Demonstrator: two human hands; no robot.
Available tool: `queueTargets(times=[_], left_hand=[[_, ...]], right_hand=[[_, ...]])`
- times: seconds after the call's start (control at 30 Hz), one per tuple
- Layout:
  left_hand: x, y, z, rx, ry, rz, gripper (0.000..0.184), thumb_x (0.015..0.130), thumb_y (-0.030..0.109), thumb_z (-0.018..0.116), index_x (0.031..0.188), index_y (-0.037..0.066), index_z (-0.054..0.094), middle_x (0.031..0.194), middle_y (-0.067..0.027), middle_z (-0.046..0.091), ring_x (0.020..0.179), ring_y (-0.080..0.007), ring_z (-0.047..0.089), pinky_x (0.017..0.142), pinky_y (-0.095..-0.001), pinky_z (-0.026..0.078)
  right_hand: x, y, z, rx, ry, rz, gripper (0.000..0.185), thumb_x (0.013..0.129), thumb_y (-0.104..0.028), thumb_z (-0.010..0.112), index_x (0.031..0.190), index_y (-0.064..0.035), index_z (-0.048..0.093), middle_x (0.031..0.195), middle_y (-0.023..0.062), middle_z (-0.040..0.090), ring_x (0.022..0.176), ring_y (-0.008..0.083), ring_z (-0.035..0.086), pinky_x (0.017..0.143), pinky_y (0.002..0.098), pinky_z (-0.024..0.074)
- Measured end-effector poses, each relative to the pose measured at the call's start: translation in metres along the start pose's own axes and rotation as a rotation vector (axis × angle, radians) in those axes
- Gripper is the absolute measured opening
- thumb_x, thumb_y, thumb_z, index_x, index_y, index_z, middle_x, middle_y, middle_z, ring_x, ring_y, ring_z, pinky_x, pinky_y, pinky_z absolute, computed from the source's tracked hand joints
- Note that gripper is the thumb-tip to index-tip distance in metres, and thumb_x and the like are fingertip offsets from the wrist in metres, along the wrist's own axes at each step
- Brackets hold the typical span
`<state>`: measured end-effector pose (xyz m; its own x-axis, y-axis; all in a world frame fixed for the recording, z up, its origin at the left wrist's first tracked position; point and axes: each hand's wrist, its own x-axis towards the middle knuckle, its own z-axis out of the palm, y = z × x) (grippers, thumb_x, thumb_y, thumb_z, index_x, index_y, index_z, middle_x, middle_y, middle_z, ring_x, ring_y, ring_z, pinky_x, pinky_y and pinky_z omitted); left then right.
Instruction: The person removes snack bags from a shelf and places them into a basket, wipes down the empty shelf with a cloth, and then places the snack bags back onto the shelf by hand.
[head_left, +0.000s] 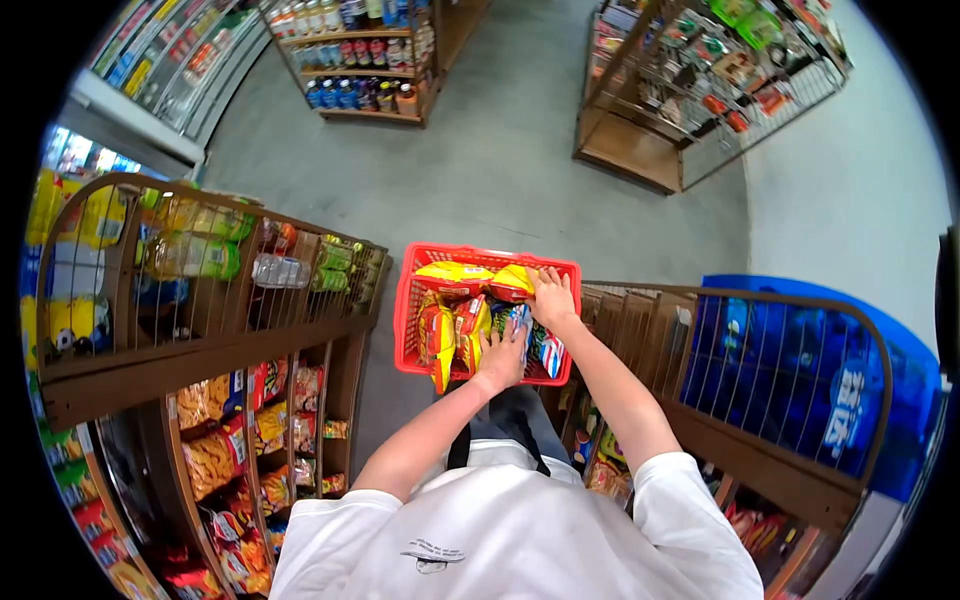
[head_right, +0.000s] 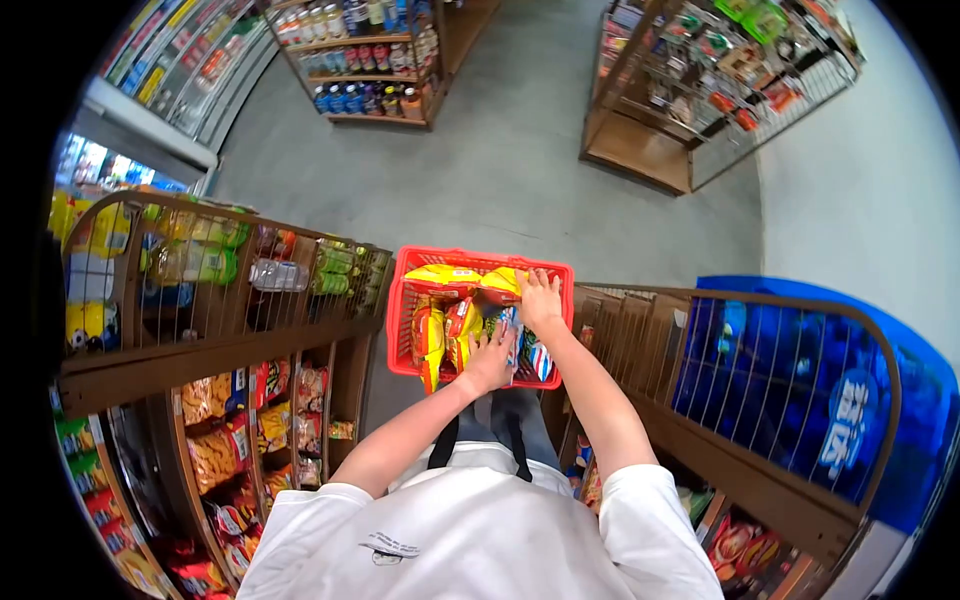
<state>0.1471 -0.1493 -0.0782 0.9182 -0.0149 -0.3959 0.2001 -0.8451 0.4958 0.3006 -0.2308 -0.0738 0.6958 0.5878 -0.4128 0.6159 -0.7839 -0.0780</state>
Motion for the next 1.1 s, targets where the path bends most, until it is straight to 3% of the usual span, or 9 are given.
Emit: queueTargets(times=[0.1, 0.23, 0.33, 0.47, 0.57, 0.7, 0.93, 0.97, 1.1], left_hand=[[0.001, -0.002, -0.002, 0.011, -0.01, 0.015, 0.079, 0.078, 0.027, 0.066, 0.146, 0.01, 0.03, 0.15, -0.0229, 0.027, 0.127, -0.047, 0.039, 0.107, -0.0665, 0.019], [0.006, -0.003, 0.001, -0.11, -0.028, 0.042, 0.088, 0.077, 0.031, 0.067, 0.149, 0.01, 0.021, 0.15, -0.0293, 0.021, 0.131, -0.0481, 0.035, 0.107, -0.0708, 0.012], [0.009, -0.003, 0.005, -0.165, -0.022, 0.063, 0.089, 0.078, 0.034, 0.071, 0.149, 0.014, 0.021, 0.15, -0.0309, 0.02, 0.135, -0.0473, 0.03, 0.108, -0.0687, 0.014], [-0.009, 0.008, -0.008, -0.183, -0.007, 0.149, 0.069, 0.082, 0.03, 0.067, 0.14, 0.007, 0.039, 0.146, -0.032, 0.028, 0.133, -0.0477, 0.031, 0.108, -0.0624, 0.023], [-0.033, 0.014, -0.001, -0.286, 0.15, 0.547, 0.036, 0.088, 0.018, 0.061, 0.12, 0.002, 0.055, 0.131, -0.0293, 0.046, 0.123, -0.0445, 0.044, 0.105, -0.0452, 0.038], [-0.083, 0.036, 0.005, -0.34, -0.038, 0.68, 0.023, 0.089, 0.017, 0.06, 0.105, 0.0, 0.062, 0.121, -0.0243, 0.053, 0.116, -0.0401, 0.051, 0.1, -0.0421, 0.041], [-0.18, 0.036, 0.051, -0.217, -0.228, 0.883, 0.019, 0.089, 0.016, 0.06, 0.097, -0.001, 0.065, 0.115, -0.0234, 0.057, 0.109, -0.0381, 0.056, 0.096, -0.041, 0.044], [-0.195, 0.034, 0.056, -0.208, -0.255, 0.936, 0.019, 0.089, 0.015, 0.061, 0.096, -0.001, 0.065, 0.111, -0.023, 0.059, 0.106, -0.0384, 0.057, 0.094, -0.0408, 0.046], [-0.25, 0.017, 0.074, -0.152, -0.455, 0.927, 0.019, 0.089, 0.016, 0.061, 0.092, -0.002, 0.066, 0.094, -0.0197, 0.064, 0.093, -0.0359, 0.063, 0.081, -0.041, 0.05]], right_hand=[[-0.041, 0.003, 0.002, 0.454, 0.597, 0.083, 0.035, 0.087, -0.007, 0.058, 0.122, -0.0035, 0.055, 0.121, 0.0205, 0.06, 0.125, 0.0384, 0.048, 0.11, 0.0502, 0.0299], [-0.129, 0.001, 0.023, 0.629, 0.784, 0.281, 0.018, 0.088, -0.003, 0.051, 0.101, -0.0001, 0.063, 0.105, 0.0231, 0.064, 0.115, 0.0406, 0.054, 0.109, 0.0505, 0.032], [-0.207, -0.015, 0.053, 0.644, 0.833, 0.514, 0.017, 0.09, -0.006, 0.052, 0.101, -0.0017, 0.064, 0.105, 0.0222, 0.065, 0.111, 0.0377, 0.058, 0.103, 0.0463, 0.0402], [-0.292, -0.046, 0.065, 0.839, 0.832, 0.802, 0.017, 0.092, -0.011, 0.053, 0.104, -0.0045, 0.063, 0.096, 0.018, 0.068, 0.098, 0.0345, 0.064, 0.088, 0.0415, 0.0495], [-0.339, -0.065, 0.078, 0.916, 0.915, 0.993, 0.018, 0.095, -0.015, 0.052, 0.108, -0.0078, 0.062, 0.077, 0.012, 0.07, 0.076, 0.0312, 0.07, 0.069, 0.0386, 0.0543], [-0.395, -0.1, 0.101, 1.057, 1.135, 1.085, 0.016, 0.096, -0.015, 0.052, 0.107, -0.0075, 0.062, 0.075, 0.0126, 0.07, 0.073, 0.0203, 0.071, 0.064, 0.0312, 0.0544], [-0.5, -0.195, 0.181, 1.168, 1.357, 1.38, 0.017, 0.098, -0.015, 0.052, 0.108, -0.0068, 0.062, 0.073, 0.0115, 0.07, 0.071, 0.0164, 0.07, 0.064, 0.0278, 0.052], [-0.511, -0.208, 0.194, 1.179, 1.391, 1.382, 0.017, 0.098, -0.013, 0.051, 0.109, -0.0042, 0.061, 0.075, 0.0098, 0.07, 0.069, 0.0117, 0.067, 0.062, 0.0257, 0.0498], [-0.544, -0.26, 0.22, 1.234, 1.463, 1.506, 0.018, 0.099, -0.014, 0.05, 0.109, -0.0042, 0.061, 0.074, 0.0094, 0.07, 0.07, 0.0122, 0.067, 0.062, 0.0253, 0.0493]])
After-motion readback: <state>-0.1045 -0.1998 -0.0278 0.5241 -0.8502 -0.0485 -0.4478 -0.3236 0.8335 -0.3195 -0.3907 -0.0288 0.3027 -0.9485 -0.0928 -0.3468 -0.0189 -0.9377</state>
